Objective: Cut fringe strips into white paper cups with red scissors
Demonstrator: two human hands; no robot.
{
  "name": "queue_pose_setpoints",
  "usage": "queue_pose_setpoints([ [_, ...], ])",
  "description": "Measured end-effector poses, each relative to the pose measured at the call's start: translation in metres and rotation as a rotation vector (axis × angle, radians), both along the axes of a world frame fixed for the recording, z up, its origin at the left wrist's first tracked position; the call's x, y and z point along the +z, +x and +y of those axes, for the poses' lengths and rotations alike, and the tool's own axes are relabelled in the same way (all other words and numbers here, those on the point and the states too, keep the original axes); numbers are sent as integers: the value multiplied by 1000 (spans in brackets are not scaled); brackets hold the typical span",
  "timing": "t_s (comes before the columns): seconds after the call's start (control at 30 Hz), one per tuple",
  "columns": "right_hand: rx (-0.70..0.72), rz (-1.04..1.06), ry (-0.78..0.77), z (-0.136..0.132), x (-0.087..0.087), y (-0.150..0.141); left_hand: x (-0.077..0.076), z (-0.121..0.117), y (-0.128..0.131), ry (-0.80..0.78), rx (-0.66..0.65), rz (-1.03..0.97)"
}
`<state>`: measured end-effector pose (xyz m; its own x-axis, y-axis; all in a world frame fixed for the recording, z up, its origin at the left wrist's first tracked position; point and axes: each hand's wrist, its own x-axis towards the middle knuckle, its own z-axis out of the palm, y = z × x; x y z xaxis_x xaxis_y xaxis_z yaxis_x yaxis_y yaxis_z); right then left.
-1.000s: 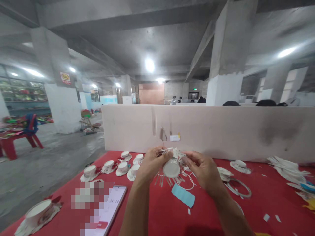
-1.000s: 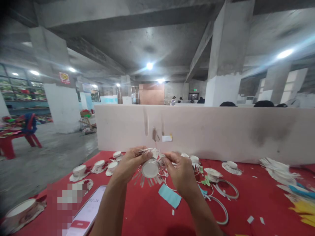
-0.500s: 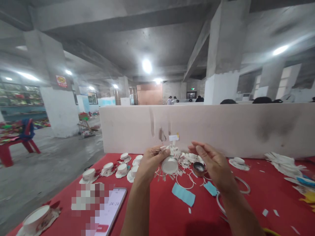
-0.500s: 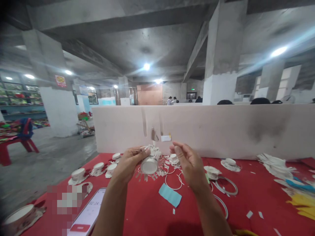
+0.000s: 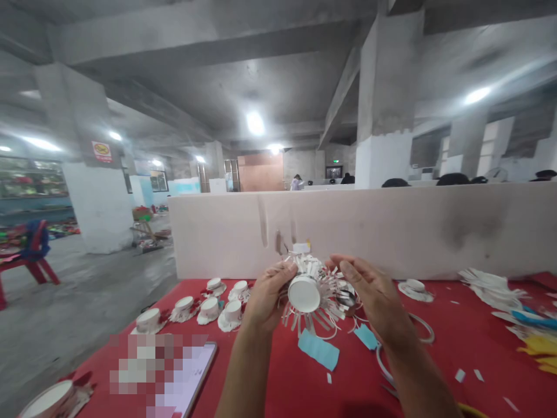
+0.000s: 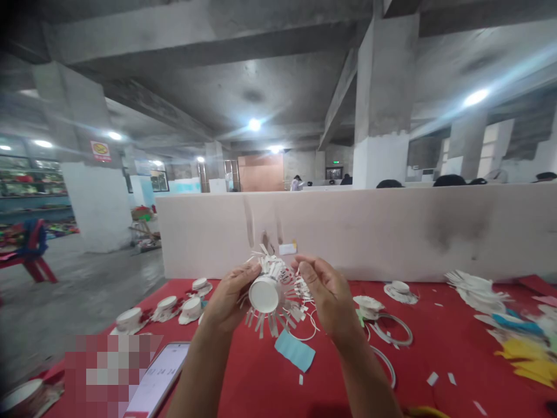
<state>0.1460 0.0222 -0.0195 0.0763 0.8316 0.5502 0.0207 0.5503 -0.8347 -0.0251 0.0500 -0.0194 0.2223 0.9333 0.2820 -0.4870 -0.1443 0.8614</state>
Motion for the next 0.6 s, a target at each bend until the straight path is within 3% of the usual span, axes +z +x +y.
queue_pose_setpoints([
  [0.2, 25, -70, -1, -1, 1, 3, -3, -2, 17, -8, -70, 21],
  [0.6, -40, -121, 20, 4, 2, 20, -1, -7, 27, -16, -56, 31],
])
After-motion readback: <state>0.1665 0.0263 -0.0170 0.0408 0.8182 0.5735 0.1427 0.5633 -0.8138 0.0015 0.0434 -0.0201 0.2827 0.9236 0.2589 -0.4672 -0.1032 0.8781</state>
